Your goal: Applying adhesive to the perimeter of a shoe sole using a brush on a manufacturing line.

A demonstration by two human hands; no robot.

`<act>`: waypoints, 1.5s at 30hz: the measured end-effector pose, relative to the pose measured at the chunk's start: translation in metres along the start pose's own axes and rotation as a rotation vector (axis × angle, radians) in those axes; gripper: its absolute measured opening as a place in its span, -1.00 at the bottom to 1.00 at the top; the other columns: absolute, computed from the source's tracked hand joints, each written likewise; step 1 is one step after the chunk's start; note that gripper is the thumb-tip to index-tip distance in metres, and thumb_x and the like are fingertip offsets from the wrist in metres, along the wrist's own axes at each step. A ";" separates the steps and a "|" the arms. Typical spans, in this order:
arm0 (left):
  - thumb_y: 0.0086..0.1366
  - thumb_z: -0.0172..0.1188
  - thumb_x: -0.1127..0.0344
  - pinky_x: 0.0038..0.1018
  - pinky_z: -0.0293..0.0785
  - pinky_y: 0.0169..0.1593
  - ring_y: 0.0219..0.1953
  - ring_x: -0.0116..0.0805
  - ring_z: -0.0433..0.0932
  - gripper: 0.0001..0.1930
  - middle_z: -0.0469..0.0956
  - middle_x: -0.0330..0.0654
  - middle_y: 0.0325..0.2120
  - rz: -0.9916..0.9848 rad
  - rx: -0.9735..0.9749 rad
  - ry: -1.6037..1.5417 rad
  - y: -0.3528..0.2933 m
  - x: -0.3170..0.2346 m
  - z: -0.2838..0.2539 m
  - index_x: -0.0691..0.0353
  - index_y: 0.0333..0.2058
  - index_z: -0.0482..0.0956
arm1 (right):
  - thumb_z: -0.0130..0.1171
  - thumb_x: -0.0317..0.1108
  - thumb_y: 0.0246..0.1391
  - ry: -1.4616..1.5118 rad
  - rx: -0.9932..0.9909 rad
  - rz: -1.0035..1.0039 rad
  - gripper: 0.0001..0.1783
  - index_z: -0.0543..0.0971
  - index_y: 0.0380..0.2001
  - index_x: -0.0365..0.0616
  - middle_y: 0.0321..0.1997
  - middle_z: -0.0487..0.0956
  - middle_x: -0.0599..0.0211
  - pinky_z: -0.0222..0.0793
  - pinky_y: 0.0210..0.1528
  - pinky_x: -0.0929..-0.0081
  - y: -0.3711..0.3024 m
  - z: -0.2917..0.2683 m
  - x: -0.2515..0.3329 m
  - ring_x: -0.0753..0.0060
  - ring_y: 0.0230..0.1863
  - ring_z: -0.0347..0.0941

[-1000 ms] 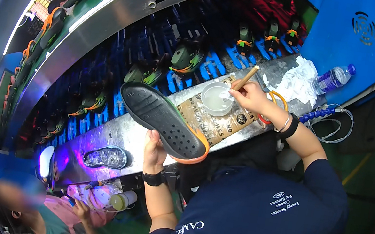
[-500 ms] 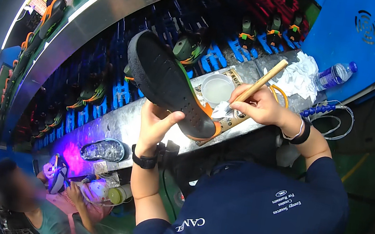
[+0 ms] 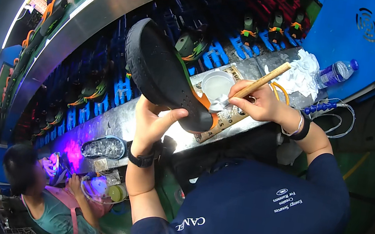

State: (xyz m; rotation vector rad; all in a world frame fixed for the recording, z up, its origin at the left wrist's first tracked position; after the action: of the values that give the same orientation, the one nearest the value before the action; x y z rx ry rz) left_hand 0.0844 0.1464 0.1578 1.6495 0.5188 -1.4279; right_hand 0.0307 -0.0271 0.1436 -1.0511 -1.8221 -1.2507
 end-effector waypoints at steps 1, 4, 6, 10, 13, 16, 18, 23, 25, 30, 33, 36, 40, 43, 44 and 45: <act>-0.12 0.27 0.51 -0.50 0.38 -0.19 -0.32 -0.37 0.48 -0.57 0.48 -0.11 -0.36 -0.001 0.001 0.000 0.000 -0.002 0.001 0.37 -0.22 0.33 | 0.07 -0.51 -0.13 0.007 -0.033 -0.024 -0.93 0.43 -0.50 -0.25 -0.63 0.39 0.45 0.11 -0.60 0.76 -0.002 -0.002 0.001 0.75 -0.62 0.24; -0.15 0.27 0.53 -0.55 0.39 -0.26 -0.39 -0.42 0.50 -0.68 0.52 -0.16 -0.45 0.091 -0.021 0.138 -0.001 -0.014 0.004 0.36 -0.35 0.43 | 0.07 -0.50 -0.12 0.043 -0.041 -0.009 -0.93 0.43 -0.49 -0.25 -0.61 0.39 0.45 0.13 -0.59 0.76 -0.006 -0.003 0.000 0.75 -0.60 0.25; -0.18 0.28 0.54 -0.58 0.38 -0.31 -0.41 -0.47 0.49 -0.77 0.52 -0.20 -0.50 0.210 -0.040 0.246 -0.002 -0.029 0.009 0.35 -0.45 0.49 | 0.07 -0.50 -0.11 0.048 -0.045 -0.017 -0.93 0.44 -0.48 -0.25 -0.60 0.40 0.45 0.15 -0.57 0.76 -0.008 -0.003 0.003 0.75 -0.59 0.26; -0.20 0.29 0.53 -0.58 0.38 -0.32 -0.45 -0.47 0.49 -0.77 0.53 -0.21 -0.51 0.249 -0.057 0.285 -0.005 -0.036 0.013 0.35 -0.46 0.50 | 0.07 -0.49 -0.10 0.149 -0.063 0.061 -0.93 0.44 -0.47 -0.25 -0.57 0.40 0.43 0.19 -0.52 0.76 -0.014 -0.001 0.003 0.74 -0.55 0.29; -0.21 0.30 0.52 -0.57 0.38 -0.32 -0.44 -0.46 0.49 -0.74 0.52 -0.20 -0.51 0.290 -0.034 0.325 -0.008 -0.038 0.014 0.34 -0.44 0.50 | 0.06 -0.49 -0.10 0.205 -0.084 0.063 -0.92 0.44 -0.46 -0.25 -0.54 0.41 0.42 0.20 -0.50 0.76 -0.016 0.001 0.006 0.73 -0.53 0.30; -0.22 0.31 0.52 -0.57 0.37 -0.32 -0.44 -0.47 0.48 -0.74 0.52 -0.20 -0.50 0.306 -0.065 0.339 -0.007 -0.039 0.011 0.34 -0.46 0.50 | 0.07 -0.49 -0.10 0.274 -0.102 0.116 -0.92 0.44 -0.46 -0.25 -0.53 0.42 0.42 0.20 -0.50 0.75 -0.018 -0.001 0.001 0.73 -0.53 0.30; -0.20 0.32 0.49 -0.55 0.39 -0.30 -0.41 -0.44 0.49 -0.70 0.52 -0.18 -0.47 0.272 -0.010 0.334 -0.005 -0.035 0.012 0.36 -0.40 0.47 | 0.07 -0.50 -0.10 0.310 -0.103 0.165 -0.92 0.44 -0.46 -0.25 -0.53 0.42 0.42 0.20 -0.51 0.75 -0.020 -0.003 -0.005 0.73 -0.53 0.30; -0.12 0.29 0.47 -0.48 0.40 -0.21 -0.33 -0.36 0.48 -0.55 0.48 -0.11 -0.36 0.050 0.011 0.010 0.002 -0.002 0.001 0.38 -0.22 0.33 | 0.06 -0.51 -0.10 -0.021 -0.064 0.031 -0.91 0.43 -0.44 -0.28 -0.47 0.42 0.36 0.21 -0.46 0.73 -0.018 -0.007 0.001 0.68 -0.46 0.30; -0.10 0.27 0.47 -0.48 0.36 -0.15 -0.27 -0.37 0.45 -0.54 0.46 -0.13 -0.32 0.008 0.018 -0.139 0.006 0.010 0.001 0.37 -0.19 0.31 | 0.06 -0.51 -0.10 -0.041 -0.073 0.008 -0.90 0.43 -0.43 -0.28 -0.47 0.42 0.35 0.21 -0.45 0.73 -0.015 -0.008 0.001 0.67 -0.47 0.30; -0.08 0.27 0.41 -0.45 0.32 -0.09 -0.20 -0.37 0.41 -0.54 0.44 -0.13 -0.27 -0.066 0.020 -0.224 0.008 0.028 0.003 0.35 -0.18 0.30 | 0.04 -0.55 -0.09 0.109 -0.162 0.043 -0.90 0.44 -0.42 -0.27 -0.45 0.43 0.34 0.21 -0.45 0.70 -0.008 -0.015 0.000 0.63 -0.48 0.30; -0.07 0.27 0.39 -0.45 0.32 -0.10 -0.20 -0.37 0.42 -0.53 0.44 -0.13 -0.27 -0.083 0.014 -0.228 0.009 0.032 0.002 0.35 -0.18 0.30 | 0.05 -0.54 -0.10 0.098 -0.171 0.001 -0.91 0.44 -0.44 -0.27 -0.46 0.43 0.35 0.19 -0.48 0.72 -0.009 -0.015 0.005 0.66 -0.49 0.29; -0.07 0.27 0.37 -0.46 0.32 -0.11 -0.21 -0.37 0.42 -0.54 0.44 -0.13 -0.28 -0.089 0.017 -0.235 0.010 0.032 0.003 0.35 -0.18 0.30 | 0.09 -0.52 -0.14 -0.005 -0.069 -0.036 -0.93 0.45 -0.49 -0.27 -0.61 0.41 0.42 0.16 -0.59 0.76 -0.012 -0.002 0.010 0.73 -0.61 0.29; -0.06 0.27 0.37 -0.47 0.34 -0.13 -0.23 -0.39 0.42 -0.54 0.44 -0.14 -0.29 -0.116 0.047 -0.235 0.010 0.034 0.008 0.35 -0.18 0.30 | 0.10 -0.50 -0.14 0.027 -0.115 0.015 -0.93 0.46 -0.52 -0.28 -0.63 0.43 0.40 0.16 -0.62 0.76 -0.004 -0.004 0.005 0.73 -0.64 0.29; -0.06 0.27 0.37 -0.49 0.35 -0.16 -0.24 -0.40 0.42 -0.54 0.45 -0.15 -0.30 -0.130 0.073 -0.235 0.009 0.032 0.014 0.35 -0.18 0.30 | 0.11 -0.50 -0.15 0.004 -0.174 -0.061 -0.93 0.46 -0.52 -0.28 -0.63 0.43 0.41 0.16 -0.62 0.76 0.002 -0.008 0.013 0.74 -0.64 0.29; -0.06 0.27 0.36 -0.50 0.35 -0.17 -0.24 -0.40 0.42 -0.54 0.44 -0.15 -0.30 -0.141 0.079 -0.224 0.008 0.035 0.015 0.35 -0.18 0.30 | 0.10 -0.51 -0.15 0.002 -0.186 -0.088 -0.93 0.46 -0.52 -0.28 -0.63 0.43 0.41 0.15 -0.62 0.77 0.005 -0.010 0.013 0.75 -0.64 0.28; -0.06 0.27 0.36 -0.51 0.36 -0.17 -0.24 -0.41 0.42 -0.54 0.44 -0.15 -0.30 -0.151 0.085 -0.214 0.008 0.036 0.016 0.35 -0.18 0.30 | 0.10 -0.51 -0.15 0.003 -0.186 -0.088 -0.93 0.46 -0.52 -0.28 -0.63 0.43 0.41 0.15 -0.62 0.77 0.007 -0.010 0.013 0.75 -0.64 0.28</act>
State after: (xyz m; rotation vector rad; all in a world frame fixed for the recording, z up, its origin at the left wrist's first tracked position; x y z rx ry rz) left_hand 0.0904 0.1212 0.1267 1.5255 0.4742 -1.7354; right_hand 0.0323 -0.0323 0.1608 -1.0775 -1.7924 -1.4972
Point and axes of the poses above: each hand's wrist, its own y-axis towards the middle knuckle, its own z-axis out of the palm, x = y × z, the point moved 9 cm from there along y, towards the middle knuckle
